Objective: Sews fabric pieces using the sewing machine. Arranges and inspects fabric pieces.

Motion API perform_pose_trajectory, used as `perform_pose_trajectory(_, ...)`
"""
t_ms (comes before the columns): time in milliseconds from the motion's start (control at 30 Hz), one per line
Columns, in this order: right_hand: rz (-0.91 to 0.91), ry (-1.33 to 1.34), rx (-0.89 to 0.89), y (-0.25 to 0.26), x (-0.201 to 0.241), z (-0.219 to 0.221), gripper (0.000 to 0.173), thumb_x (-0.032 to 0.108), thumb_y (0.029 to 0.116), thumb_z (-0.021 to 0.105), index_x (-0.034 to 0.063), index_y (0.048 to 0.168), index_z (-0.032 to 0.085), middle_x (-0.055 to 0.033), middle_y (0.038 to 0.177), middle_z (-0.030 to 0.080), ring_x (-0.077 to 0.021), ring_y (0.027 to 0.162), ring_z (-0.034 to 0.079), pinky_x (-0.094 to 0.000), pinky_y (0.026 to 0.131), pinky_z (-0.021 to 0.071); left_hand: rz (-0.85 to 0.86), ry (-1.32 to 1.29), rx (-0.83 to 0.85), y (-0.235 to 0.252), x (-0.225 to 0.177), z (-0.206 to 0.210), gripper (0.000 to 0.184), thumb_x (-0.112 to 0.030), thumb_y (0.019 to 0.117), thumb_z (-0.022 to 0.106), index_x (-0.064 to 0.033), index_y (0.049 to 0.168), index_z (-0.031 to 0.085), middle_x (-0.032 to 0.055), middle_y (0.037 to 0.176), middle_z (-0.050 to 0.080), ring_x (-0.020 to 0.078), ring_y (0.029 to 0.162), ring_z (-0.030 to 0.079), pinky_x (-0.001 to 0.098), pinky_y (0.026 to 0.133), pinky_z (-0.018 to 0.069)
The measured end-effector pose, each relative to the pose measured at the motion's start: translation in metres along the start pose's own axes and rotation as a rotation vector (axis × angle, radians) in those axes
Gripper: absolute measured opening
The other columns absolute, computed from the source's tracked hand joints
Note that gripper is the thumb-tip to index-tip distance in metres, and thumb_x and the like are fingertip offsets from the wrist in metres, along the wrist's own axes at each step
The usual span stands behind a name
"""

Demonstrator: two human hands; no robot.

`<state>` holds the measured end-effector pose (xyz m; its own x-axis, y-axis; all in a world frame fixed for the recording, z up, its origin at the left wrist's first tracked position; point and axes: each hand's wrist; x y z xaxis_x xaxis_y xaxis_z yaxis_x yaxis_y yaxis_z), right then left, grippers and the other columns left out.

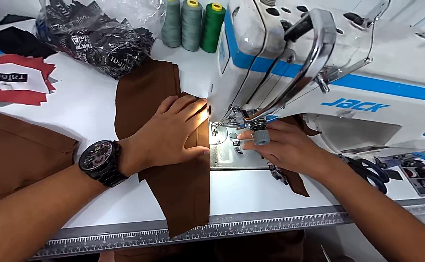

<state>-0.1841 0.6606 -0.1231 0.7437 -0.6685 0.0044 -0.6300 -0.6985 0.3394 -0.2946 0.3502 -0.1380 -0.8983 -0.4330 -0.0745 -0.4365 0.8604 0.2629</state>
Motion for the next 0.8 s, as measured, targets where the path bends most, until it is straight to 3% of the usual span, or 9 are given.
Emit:
perform_pose_trajectory(67, -0.092, 0.008, -0.003, 0.005, -0.011, 0.004, 0.023, 0.019, 0.1018, 0.055, 0.0162, 0.103, 0.078, -0.0033, 0.115, 0.075, -0.0193, 0.109, 0.069, -0.0351, 0.093, 0.0551, 0.030, -0.038, -0.070, -0.004, -0.003, -0.012, 0.058, -0.055, 0.0952, 0.052, -0.0085, 0.125, 0.070, 0.0121, 0.142, 0.061, 0.0346, 0.141, 0.047, 0.0576, 0.116, 0.0307)
perform_pose_trajectory(133, -0.135, 0.072, -0.010, 0.010, -0.019, 0.009, 0.023, 0.024, 0.1019, 0.057, 0.0149, 0.098, 0.078, -0.0034, 0.110, 0.075, -0.0152, 0.099, 0.071, -0.0319, 0.083, 0.0575, 0.032, -0.062, -0.096, -0.009, -0.005, -0.020, 0.043, -0.044, 0.0983, 0.053, -0.0092, 0.111, 0.075, 0.0101, 0.128, 0.069, 0.0313, 0.132, 0.056, 0.0537, 0.114, 0.0393)
perform_pose_trajectory(233, -0.109, 0.139, 0.046, 0.011, -0.025, 0.018, 0.024, 0.030, 0.1027, 0.059, 0.0166, 0.096, 0.078, 0.0000, 0.107, 0.075, -0.0106, 0.099, 0.072, -0.0274, 0.079, 0.0596, 0.071, -0.094, -0.073, -0.019, -0.012, -0.013, 0.042, -0.044, 0.1006, 0.050, -0.0125, 0.111, 0.076, 0.0054, 0.123, 0.070, 0.0246, 0.125, 0.062, 0.0490, 0.111, 0.0448)
perform_pose_trajectory(333, -0.035, 0.134, 0.109, 0.009, -0.018, 0.025, 0.027, 0.032, 0.1036, 0.054, 0.0186, 0.104, 0.077, 0.0009, 0.100, 0.073, -0.0114, 0.093, 0.071, -0.0292, 0.072, 0.0588, 0.106, -0.096, -0.096, -0.027, -0.022, -0.003, 0.041, -0.045, 0.1006, 0.050, -0.0151, 0.111, 0.076, 0.0010, 0.117, 0.070, 0.0189, 0.119, 0.063, 0.0452, 0.109, 0.0463)
perform_pose_trajectory(433, 0.045, 0.086, 0.036, 0.008, -0.006, 0.019, 0.026, 0.032, 0.1033, 0.055, 0.0178, 0.102, 0.076, 0.0002, 0.097, 0.073, -0.0108, 0.088, 0.071, -0.0276, 0.068, 0.0583, 0.102, -0.085, -0.157, -0.032, -0.025, 0.000, 0.041, -0.043, 0.1031, 0.049, -0.0146, 0.113, 0.076, 0.0025, 0.122, 0.071, 0.0194, 0.127, 0.061, 0.0438, 0.113, 0.0439)
perform_pose_trajectory(567, 0.055, 0.128, -0.001, 0.004, 0.001, 0.016, 0.024, 0.032, 0.1033, 0.055, 0.0193, 0.104, 0.077, -0.0003, 0.105, 0.073, -0.0102, 0.095, 0.070, -0.0261, 0.077, 0.0582, 0.149, -0.077, -0.222, -0.037, -0.026, -0.006, 0.037, -0.037, 0.1054, 0.049, -0.0114, 0.111, 0.074, 0.0055, 0.122, 0.070, 0.0215, 0.128, 0.060, 0.0436, 0.115, 0.0429)
perform_pose_trajectory(700, -0.030, 0.138, 0.078, 0.005, 0.004, 0.029, 0.028, 0.032, 0.1064, 0.051, 0.0221, 0.117, 0.074, 0.0005, 0.115, 0.072, -0.0162, 0.107, 0.067, -0.0335, 0.087, 0.0562, 0.209, -0.106, -0.202, -0.040, -0.024, -0.001, 0.039, -0.036, 0.1072, 0.047, -0.0118, 0.118, 0.076, 0.0054, 0.127, 0.070, 0.0222, 0.132, 0.058, 0.0436, 0.118, 0.0404)
perform_pose_trajectory(800, 0.001, 0.094, 0.079, 0.006, 0.012, 0.036, 0.031, 0.035, 0.1068, 0.050, 0.0218, 0.120, 0.074, -0.0002, 0.116, 0.071, -0.0186, 0.111, 0.066, -0.0377, 0.093, 0.0547, 0.217, -0.094, -0.176, -0.042, -0.022, 0.003, 0.040, -0.038, 0.1071, 0.047, -0.0133, 0.121, 0.075, 0.0036, 0.125, 0.071, 0.0194, 0.129, 0.060, 0.0411, 0.117, 0.0413)
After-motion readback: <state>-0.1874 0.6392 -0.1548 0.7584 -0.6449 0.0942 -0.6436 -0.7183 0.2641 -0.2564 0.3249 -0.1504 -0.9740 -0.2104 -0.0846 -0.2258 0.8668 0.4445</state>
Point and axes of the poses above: each hand's wrist, its own y-axis towards the middle knuckle, its own z-axis out of the palm, x = y × z
